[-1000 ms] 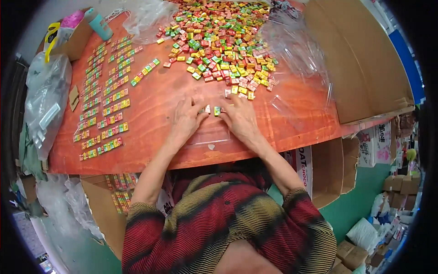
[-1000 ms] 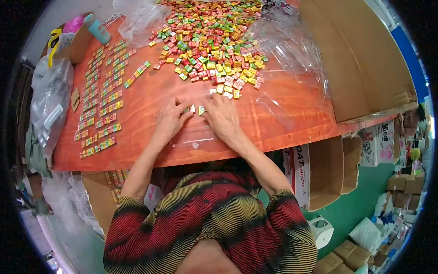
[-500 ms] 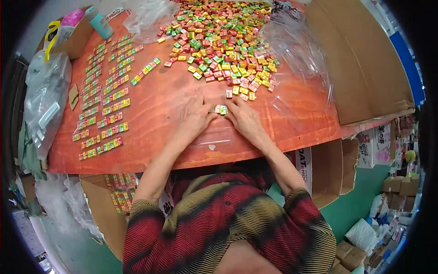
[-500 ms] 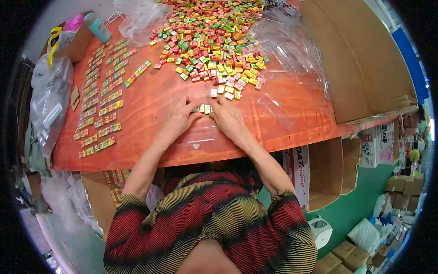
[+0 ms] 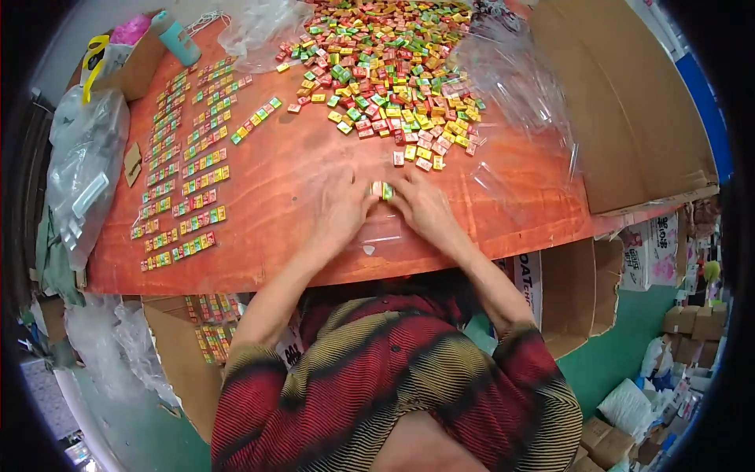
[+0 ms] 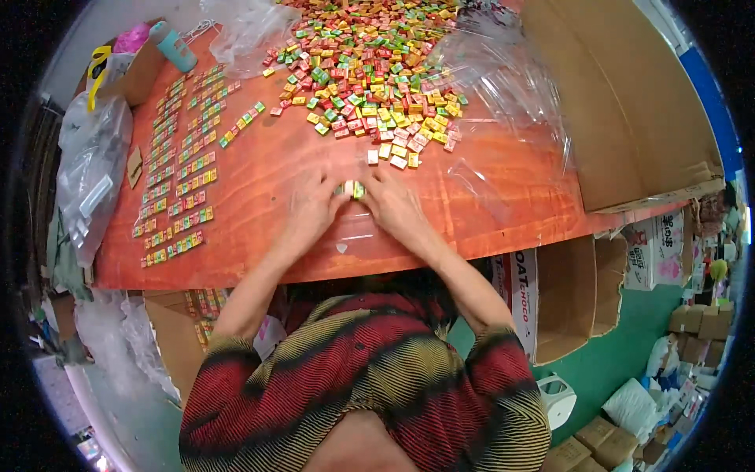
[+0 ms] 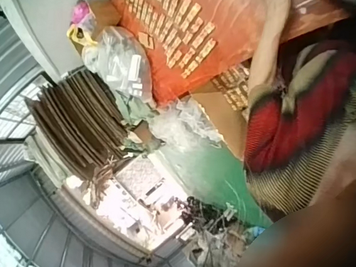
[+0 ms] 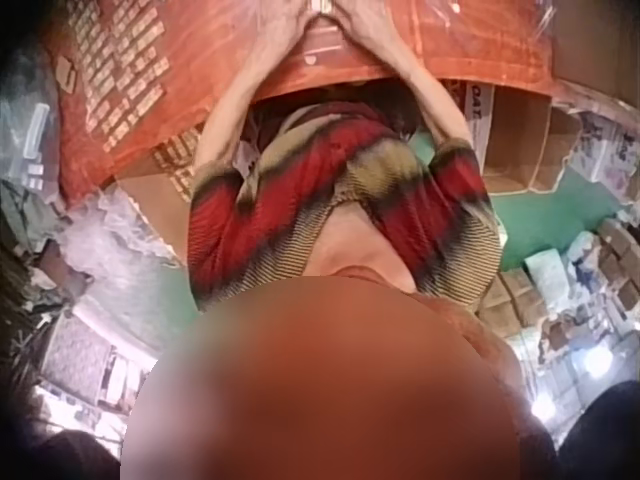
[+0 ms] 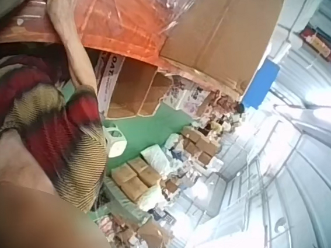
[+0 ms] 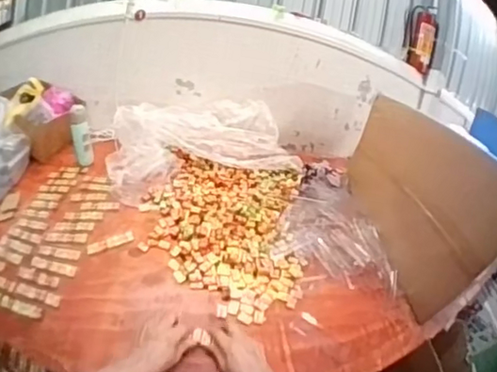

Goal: Arranging small wrapped candies into neat rows on a table.

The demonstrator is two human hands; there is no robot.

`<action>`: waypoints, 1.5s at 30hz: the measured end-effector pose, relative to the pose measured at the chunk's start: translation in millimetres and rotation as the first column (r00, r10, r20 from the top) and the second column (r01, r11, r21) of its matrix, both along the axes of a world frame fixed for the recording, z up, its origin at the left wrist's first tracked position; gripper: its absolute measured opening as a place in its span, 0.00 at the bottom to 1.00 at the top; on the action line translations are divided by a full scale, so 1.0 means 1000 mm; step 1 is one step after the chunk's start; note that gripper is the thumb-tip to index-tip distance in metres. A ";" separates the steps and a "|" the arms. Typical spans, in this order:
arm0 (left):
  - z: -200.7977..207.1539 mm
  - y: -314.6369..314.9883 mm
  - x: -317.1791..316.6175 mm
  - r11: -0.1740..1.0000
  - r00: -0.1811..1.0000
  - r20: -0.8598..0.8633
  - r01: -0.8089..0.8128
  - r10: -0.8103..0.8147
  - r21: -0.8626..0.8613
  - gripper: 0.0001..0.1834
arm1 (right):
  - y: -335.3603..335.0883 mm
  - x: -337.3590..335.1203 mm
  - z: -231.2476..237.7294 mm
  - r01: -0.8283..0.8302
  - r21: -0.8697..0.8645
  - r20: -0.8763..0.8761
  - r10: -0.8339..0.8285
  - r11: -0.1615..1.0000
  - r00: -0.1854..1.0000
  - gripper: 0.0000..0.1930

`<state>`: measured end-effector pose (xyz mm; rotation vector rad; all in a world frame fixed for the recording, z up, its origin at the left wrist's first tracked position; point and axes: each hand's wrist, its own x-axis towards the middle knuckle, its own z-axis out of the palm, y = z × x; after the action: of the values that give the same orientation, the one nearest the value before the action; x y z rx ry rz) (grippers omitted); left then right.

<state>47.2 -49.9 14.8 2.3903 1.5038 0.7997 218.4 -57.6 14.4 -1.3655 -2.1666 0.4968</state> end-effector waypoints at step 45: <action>-0.029 0.030 -0.083 0.854 0.809 -0.281 -0.511 0.517 0.100 0.36 | 0.055 -0.075 0.010 -0.158 0.203 0.059 0.149 0.966 0.987 0.22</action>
<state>-35.9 -20.4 -13.8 2.2037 2.3406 0.5513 143.8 -2.1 24.5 -1.1124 -2.2987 0.2891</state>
